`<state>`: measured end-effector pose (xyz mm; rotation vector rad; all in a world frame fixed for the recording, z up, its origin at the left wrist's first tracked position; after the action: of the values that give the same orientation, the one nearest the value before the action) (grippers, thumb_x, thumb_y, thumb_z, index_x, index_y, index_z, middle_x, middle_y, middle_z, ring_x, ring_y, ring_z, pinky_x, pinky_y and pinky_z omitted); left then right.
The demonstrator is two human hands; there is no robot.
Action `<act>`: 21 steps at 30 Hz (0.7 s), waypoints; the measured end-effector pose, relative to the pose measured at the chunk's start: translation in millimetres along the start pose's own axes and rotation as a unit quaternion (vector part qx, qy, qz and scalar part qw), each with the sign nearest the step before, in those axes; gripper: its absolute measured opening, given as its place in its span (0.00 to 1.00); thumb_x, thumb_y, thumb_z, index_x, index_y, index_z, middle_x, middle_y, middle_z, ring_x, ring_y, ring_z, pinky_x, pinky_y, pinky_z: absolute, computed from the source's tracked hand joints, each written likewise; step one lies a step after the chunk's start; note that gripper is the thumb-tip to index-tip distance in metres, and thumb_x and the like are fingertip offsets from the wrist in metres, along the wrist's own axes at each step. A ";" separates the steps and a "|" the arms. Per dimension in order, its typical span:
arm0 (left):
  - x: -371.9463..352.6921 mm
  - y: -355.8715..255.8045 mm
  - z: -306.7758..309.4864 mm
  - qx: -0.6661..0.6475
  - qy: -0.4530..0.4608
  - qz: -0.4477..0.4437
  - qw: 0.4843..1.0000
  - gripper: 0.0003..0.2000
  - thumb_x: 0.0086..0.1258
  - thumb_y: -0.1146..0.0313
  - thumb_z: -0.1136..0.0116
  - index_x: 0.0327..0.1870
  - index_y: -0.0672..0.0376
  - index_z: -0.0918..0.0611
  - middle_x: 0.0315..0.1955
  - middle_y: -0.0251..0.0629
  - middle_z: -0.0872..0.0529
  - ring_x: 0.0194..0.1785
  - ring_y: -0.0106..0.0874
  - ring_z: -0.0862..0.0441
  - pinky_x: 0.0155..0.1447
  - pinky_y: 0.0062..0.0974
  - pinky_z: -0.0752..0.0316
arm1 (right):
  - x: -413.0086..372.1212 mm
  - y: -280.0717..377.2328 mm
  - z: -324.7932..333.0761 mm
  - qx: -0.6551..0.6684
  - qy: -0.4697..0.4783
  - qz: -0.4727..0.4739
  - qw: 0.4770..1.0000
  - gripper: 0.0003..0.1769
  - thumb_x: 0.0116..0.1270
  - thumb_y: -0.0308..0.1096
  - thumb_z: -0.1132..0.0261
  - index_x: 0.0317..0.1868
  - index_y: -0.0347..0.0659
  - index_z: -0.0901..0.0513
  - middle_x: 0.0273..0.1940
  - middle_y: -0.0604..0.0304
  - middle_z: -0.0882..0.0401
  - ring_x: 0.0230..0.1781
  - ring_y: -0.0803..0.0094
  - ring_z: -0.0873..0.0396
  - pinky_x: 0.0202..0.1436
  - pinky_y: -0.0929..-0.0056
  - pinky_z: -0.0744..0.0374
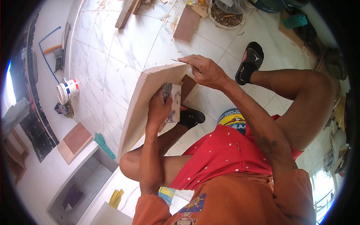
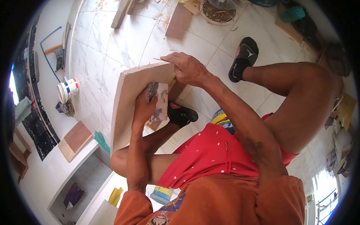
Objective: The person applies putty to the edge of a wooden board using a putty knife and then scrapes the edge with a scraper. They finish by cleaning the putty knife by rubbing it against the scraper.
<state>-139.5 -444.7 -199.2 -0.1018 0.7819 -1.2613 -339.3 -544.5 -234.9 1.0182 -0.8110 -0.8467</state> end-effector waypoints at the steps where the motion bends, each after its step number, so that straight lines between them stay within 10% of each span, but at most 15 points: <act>1: -1.0 0.1 0.5 0.000 0.001 -0.002 1.000 0.25 0.71 0.68 0.41 0.67 0.70 0.26 0.56 0.65 0.18 0.62 0.58 0.21 0.67 0.45 0.28 | 0.3 0.8 -3.2 -0.005 -0.022 0.004 1.000 0.26 0.59 0.18 0.42 0.60 0.38 0.17 0.53 0.50 0.15 0.54 0.51 0.17 0.60 0.58 0.18; 10: -0.7 3.1 -1.0 -0.021 0.001 -0.021 1.000 0.25 0.71 0.68 0.41 0.67 0.70 0.26 0.56 0.64 0.18 0.62 0.58 0.21 0.67 0.45 0.28 | -22.0 25.5 -50.6 -0.105 -0.110 0.020 0.988 0.28 0.57 0.19 0.39 0.62 0.34 0.20 0.55 0.50 0.17 0.56 0.51 0.19 0.60 0.57 0.20; 16: 2.3 2.8 -2.2 0.002 -0.015 -0.041 0.999 0.25 0.71 0.68 0.41 0.68 0.69 0.26 0.58 0.65 0.19 0.64 0.59 0.22 0.69 0.45 0.30 | -42.4 15.3 -27.8 -0.082 0.048 0.026 0.995 0.29 0.56 0.20 0.38 0.61 0.40 0.18 0.52 0.48 0.15 0.54 0.49 0.18 0.59 0.55 0.20; 21: 1.6 13.8 -6.3 -0.003 0.012 -0.026 1.000 0.25 0.71 0.68 0.41 0.68 0.69 0.26 0.58 0.65 0.19 0.63 0.59 0.22 0.69 0.46 0.30 | -1.6 -10.8 -13.7 -0.054 0.053 -0.149 0.986 0.20 0.58 0.30 0.42 0.49 0.37 0.12 0.43 0.42 0.14 0.45 0.45 0.15 0.52 0.55 0.19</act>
<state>-131.8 -439.2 -211.2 -0.1126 0.8089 -1.3110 -330.2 -541.1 -249.5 1.0936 -0.5226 -1.0700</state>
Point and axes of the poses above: each hand's wrist, its own x-axis towards the middle knuckle, its own z-axis out of the back of the hand, y = z × x, the point moved 5 cm from there along x, towards the middle knuckle
